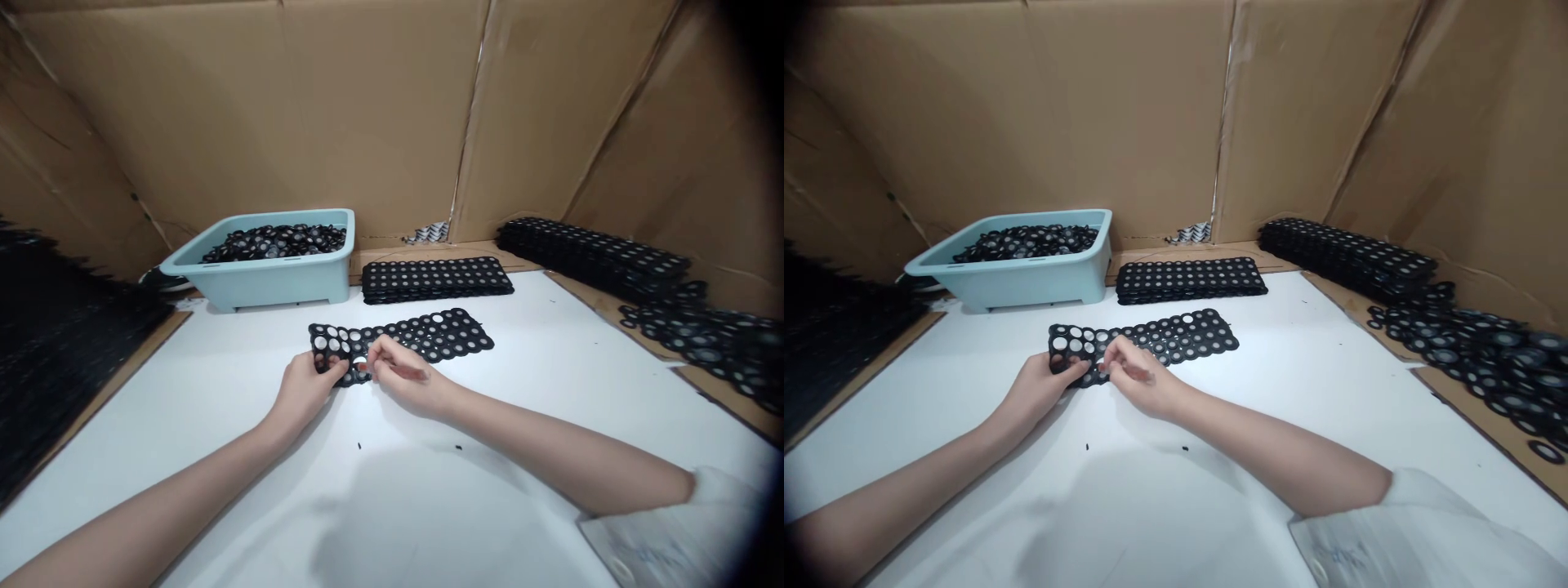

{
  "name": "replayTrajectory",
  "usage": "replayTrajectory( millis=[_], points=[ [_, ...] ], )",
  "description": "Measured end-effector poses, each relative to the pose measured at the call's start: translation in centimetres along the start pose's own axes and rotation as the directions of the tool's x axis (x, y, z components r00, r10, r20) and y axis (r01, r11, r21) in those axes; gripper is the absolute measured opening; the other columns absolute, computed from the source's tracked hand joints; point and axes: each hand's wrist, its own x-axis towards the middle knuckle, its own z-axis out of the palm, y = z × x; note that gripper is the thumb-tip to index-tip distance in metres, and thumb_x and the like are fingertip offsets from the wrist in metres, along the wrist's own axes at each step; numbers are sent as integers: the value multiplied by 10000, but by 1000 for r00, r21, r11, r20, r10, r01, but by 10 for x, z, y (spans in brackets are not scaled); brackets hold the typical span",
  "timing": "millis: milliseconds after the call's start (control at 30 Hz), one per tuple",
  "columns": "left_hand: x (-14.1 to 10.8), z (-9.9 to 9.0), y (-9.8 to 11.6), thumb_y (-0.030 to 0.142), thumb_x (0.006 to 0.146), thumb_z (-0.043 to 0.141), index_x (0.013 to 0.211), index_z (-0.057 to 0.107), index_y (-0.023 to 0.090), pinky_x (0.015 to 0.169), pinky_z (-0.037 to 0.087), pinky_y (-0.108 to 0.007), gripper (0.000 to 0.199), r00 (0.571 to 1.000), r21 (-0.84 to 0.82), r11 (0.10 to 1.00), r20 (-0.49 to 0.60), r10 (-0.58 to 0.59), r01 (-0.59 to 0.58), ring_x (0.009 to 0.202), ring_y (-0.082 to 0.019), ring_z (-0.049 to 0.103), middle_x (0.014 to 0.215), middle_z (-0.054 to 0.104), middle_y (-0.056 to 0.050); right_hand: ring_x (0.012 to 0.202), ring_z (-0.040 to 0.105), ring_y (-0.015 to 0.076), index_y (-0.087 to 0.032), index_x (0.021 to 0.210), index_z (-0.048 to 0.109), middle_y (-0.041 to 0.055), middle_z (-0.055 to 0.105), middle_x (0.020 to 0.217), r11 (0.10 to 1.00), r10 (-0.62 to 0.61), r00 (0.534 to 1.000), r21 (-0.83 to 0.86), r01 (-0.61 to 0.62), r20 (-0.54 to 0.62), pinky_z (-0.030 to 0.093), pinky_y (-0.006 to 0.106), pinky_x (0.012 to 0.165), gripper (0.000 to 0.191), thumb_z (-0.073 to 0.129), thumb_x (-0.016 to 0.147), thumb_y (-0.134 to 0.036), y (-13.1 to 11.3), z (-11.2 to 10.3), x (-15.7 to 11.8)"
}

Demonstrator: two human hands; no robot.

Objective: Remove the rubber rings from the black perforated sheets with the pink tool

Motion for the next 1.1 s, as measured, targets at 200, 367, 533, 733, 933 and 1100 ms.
replayTrajectory(
  millis=[200,367,533,733,933,1100],
  points=[
    [-8,-1,3,364,703,522,698,586,146,578,368,-260,227,999,-3,999,15,39,-39,658,-190,553,661,616,-16,492,355,77,-219,841,382,-58,427,637,996,-78,995,-41,75,-69,257,206,482,71,370,782,-180,-4,11,2],
    [-2,-12,3,374,737,509,749,550,170,627,380,-269,209,983,57,982,59,176,-180,685,-180,541,711,600,-4,470,408,83,-210,790,355,-35,525,586,891,148,989,438,-122,-28,224,197,446,79,404,734,-182,-1,-5,13],
    [8,-11,-4,340,718,534,779,511,175,628,400,-263,177,985,-93,986,90,148,-140,659,-166,539,680,571,13,471,470,78,-182,691,386,-37,493,536,751,225,974,642,-156,-26,222,190,435,66,435,659,-152,4,-16,18],
    [8,-10,-6,356,704,543,761,514,167,654,416,-280,200,985,-164,981,115,128,-108,685,-177,548,710,587,-1,458,439,78,-191,724,411,-55,451,522,840,112,994,533,-98,7,226,188,419,89,414,674,-116,9,-10,13],
    [5,-10,-4,328,678,565,743,508,163,670,420,-293,187,984,-122,987,126,124,-109,711,-188,555,738,591,-15,535,459,90,-195,758,399,-49,446,577,927,79,997,366,-79,14,305,201,496,41,396,747,-156,4,-8,6],
    [-10,-1,4,221,646,566,903,500,169,714,422,-308,270,991,-68,989,-8,130,-130,820,-214,570,875,610,-41,570,427,92,-205,812,388,-34,454,669,997,-17,999,78,14,37,314,213,532,49,378,778,-172,-6,-2,-4]
  ],
)
